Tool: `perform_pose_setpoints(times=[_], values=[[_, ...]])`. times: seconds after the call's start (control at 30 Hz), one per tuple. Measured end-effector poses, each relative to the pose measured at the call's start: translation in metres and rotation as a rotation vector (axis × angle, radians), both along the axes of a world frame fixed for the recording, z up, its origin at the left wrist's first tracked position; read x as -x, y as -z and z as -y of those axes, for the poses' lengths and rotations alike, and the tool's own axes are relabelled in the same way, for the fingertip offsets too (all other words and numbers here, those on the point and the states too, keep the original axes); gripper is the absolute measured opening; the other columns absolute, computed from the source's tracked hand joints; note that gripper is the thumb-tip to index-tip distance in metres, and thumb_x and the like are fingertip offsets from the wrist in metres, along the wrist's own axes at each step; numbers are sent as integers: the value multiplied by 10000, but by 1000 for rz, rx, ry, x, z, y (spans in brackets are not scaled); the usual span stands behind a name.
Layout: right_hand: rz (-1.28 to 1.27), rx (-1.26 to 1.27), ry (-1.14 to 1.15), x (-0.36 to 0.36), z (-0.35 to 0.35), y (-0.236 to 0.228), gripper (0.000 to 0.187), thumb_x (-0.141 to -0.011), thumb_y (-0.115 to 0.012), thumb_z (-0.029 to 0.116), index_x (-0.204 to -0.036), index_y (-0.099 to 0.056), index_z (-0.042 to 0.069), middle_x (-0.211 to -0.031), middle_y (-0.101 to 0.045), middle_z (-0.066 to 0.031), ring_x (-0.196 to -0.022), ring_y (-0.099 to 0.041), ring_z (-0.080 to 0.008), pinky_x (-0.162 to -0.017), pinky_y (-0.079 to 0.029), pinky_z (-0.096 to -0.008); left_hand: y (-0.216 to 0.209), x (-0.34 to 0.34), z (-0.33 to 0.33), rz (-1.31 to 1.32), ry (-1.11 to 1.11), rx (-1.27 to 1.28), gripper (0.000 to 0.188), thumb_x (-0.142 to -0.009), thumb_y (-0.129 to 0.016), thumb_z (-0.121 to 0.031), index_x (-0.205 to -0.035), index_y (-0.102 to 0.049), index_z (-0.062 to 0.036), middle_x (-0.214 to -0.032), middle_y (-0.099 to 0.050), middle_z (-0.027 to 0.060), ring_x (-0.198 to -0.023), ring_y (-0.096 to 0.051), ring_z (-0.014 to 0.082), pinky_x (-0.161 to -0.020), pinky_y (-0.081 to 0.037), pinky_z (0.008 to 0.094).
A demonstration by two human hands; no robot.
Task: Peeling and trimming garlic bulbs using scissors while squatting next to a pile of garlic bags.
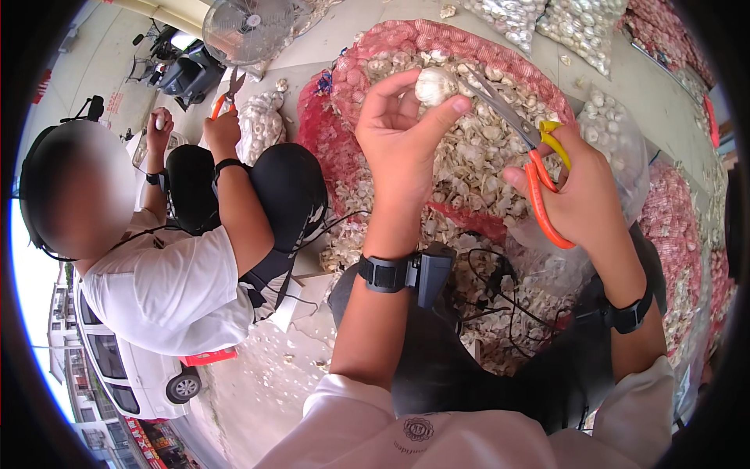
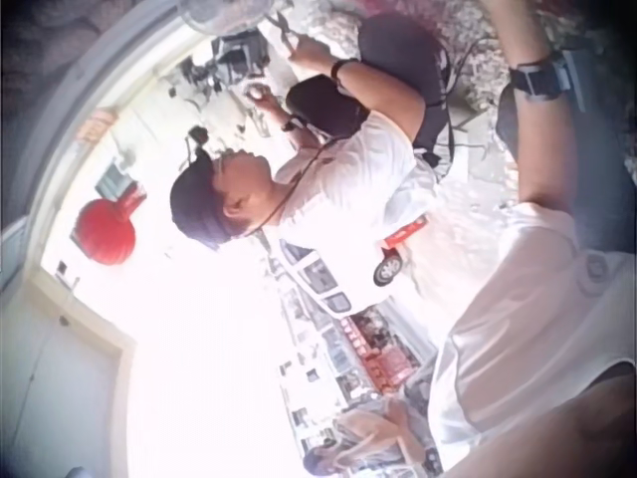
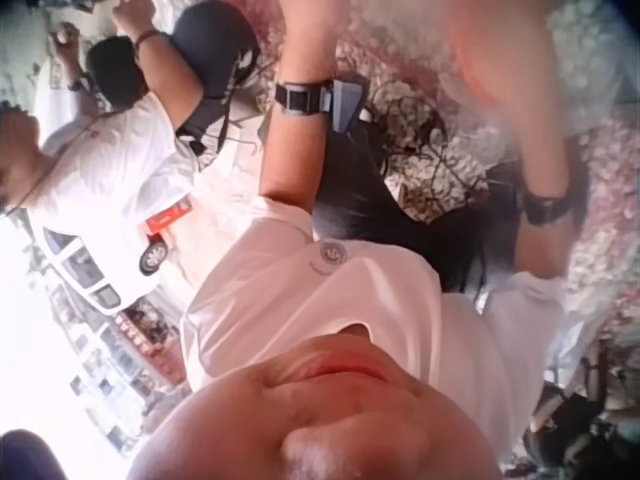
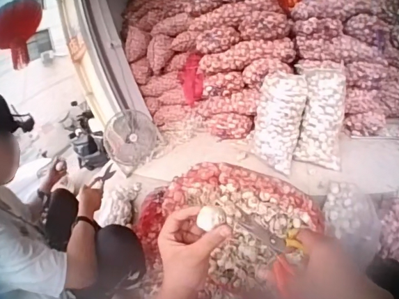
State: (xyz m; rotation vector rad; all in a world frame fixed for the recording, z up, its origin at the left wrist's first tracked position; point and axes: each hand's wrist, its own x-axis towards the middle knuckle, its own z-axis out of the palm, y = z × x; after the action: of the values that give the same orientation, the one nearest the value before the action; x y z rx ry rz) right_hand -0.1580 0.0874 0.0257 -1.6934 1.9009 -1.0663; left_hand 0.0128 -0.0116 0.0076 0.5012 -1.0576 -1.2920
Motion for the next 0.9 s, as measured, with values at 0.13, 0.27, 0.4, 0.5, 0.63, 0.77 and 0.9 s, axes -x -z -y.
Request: perform_pose_setpoints(times=[0.13, 0.27, 0.4, 0.5, 0.63, 0.77, 0.9], values=[[-21, -77, 10, 1, 0, 2, 609, -677, -834, 410, -1046, -605, -17, -797, -641, -119, -658, -629, -296, -590, -472, -372, 0, 1, 1, 27, -11, 39, 440, -714, -720, 166, -1081, -536, 9, -1031, -635, 127, -938, -651, 182, -799, -578, 296], [-40, -52, 8, 1, -1, 2, 627, -678, -828, 432, -1059, -600, -9, -810, -643, -119, -696, -636, -298, -617, -478, -378, 0, 0, 2, 41, -29, 78, 441, -710, -721, 168, -1075, -535, 6, -1026, -628, 115, -928, -652, 171, -784, -578, 278], [-54, -70, 16, 1, -1, 2, 632, -682, -820, 450, -1062, -597, -4, -819, -644, -117, -705, -637, -297, -627, -480, -378, 2, 2, 2, 60, -31, 66, 439, -709, -723, 167, -1071, -536, 3, -1012, -628, 107, -919, -652, 163, -768, -577, 266], [-68, -94, 15, 0, -1, 0, 626, -688, -814, 456, -1061, -598, 2, -827, -646, -115, -713, -639, -295, -632, -482, -377, 2, 1, 3, 77, -40, 72, 438, -707, -728, 163, -1067, -539, 1, -996, -625, 94, -914, -649, 152, -747, -571, 251], [-89, -89, 29, 1, -2, 2, 629, -690, -806, 472, -1063, -599, 9, -826, -647, -113, -704, -637, -293, -627, -481, -378, 2, 0, 2, 110, -64, 77, 437, -706, -737, 154, -1065, -543, -2, -989, -622, 76, -901, -642, 133, -731, -558, 235], [-108, -100, 29, 0, -2, 0, 641, -692, -797, 491, -1070, -599, 13, -830, -652, -111, -673, -631, -287, -609, -478, -379, 3, 1, 3, 112, -77, 83, 436, -704, -743, 147, -1063, -546, -3, -985, -621, 64, -892, -637, 120, -725, -552, 230], [-104, -125, 33, 1, -2, 0, 644, -693, -794, 497, -1072, -600, 15, -831, -655, -109, -651, -628, -280, -593, -476, -376, 3, 1, 2, 114, -84, 77, 437, -702, -744, 148, -1063, -547, -2, -981, -620, 61, -893, -636, 120, -719, -552, 228]])
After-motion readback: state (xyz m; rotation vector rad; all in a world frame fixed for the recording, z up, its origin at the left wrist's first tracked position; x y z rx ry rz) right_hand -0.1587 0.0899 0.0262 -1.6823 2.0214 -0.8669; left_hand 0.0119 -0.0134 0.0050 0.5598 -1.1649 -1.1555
